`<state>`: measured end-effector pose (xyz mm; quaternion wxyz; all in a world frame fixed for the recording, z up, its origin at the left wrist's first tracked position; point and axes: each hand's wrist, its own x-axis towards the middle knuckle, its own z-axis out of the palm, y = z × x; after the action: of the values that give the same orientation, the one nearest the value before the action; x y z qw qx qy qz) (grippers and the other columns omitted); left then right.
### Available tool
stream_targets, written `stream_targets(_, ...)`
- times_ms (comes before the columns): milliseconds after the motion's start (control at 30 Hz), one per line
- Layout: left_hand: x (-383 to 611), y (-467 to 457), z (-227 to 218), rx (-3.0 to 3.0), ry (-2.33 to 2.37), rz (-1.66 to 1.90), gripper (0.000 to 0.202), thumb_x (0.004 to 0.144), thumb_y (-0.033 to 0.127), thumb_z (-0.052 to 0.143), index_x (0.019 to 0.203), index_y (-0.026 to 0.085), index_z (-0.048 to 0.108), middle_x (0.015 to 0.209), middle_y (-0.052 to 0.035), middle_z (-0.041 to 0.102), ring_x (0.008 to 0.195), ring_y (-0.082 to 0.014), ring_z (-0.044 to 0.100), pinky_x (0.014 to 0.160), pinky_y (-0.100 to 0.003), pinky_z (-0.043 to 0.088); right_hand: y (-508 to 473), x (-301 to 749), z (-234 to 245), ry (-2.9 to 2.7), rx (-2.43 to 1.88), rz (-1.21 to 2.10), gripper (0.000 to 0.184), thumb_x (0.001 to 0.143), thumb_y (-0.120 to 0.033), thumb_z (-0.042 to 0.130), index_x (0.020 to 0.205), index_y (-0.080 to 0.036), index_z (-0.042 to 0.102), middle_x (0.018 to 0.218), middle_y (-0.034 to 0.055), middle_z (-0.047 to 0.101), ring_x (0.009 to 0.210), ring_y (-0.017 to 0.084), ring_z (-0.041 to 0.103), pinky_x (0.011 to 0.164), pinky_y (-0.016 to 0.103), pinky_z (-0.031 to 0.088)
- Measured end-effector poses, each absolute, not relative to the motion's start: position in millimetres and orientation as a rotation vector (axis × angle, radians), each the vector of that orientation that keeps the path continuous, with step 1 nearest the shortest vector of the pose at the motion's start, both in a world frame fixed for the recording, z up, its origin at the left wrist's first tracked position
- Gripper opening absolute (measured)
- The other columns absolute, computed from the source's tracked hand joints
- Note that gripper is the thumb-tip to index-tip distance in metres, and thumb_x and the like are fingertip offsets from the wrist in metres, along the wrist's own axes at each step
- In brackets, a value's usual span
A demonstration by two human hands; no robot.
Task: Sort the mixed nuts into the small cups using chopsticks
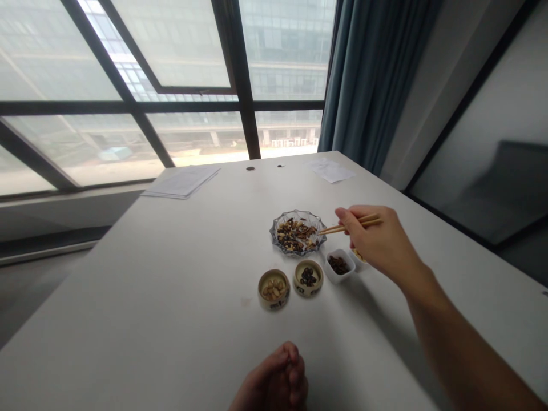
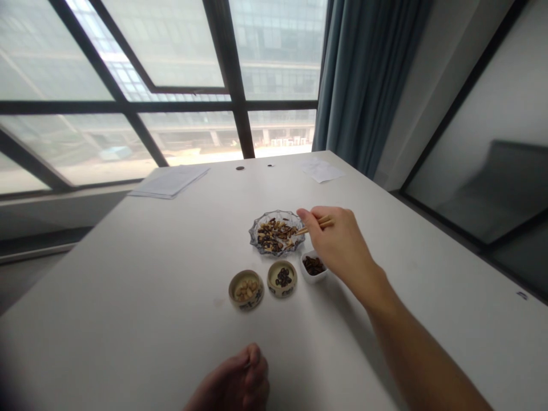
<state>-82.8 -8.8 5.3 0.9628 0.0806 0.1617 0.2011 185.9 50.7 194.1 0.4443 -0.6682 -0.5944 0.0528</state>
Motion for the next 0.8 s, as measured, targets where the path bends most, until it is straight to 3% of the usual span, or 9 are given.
stream_targets(800,-82.1,-11.4,9.3,0.172,0.338,0.427,0.016,0.088,0.032,0.071,0.084,0.019,0.065,0.071,0.0027,0.055,0.058,-0.0086,0.052,0.056,-0.023,0.026,91.1,187.5,150.0,-1.595,-1.596,0.348,0.05,0.1,-0.048,0.057,0.059,-0.02,0.053,0.05,-0.0015,0.049,0.052,0.014,0.044,0.053,0.029,0.029)
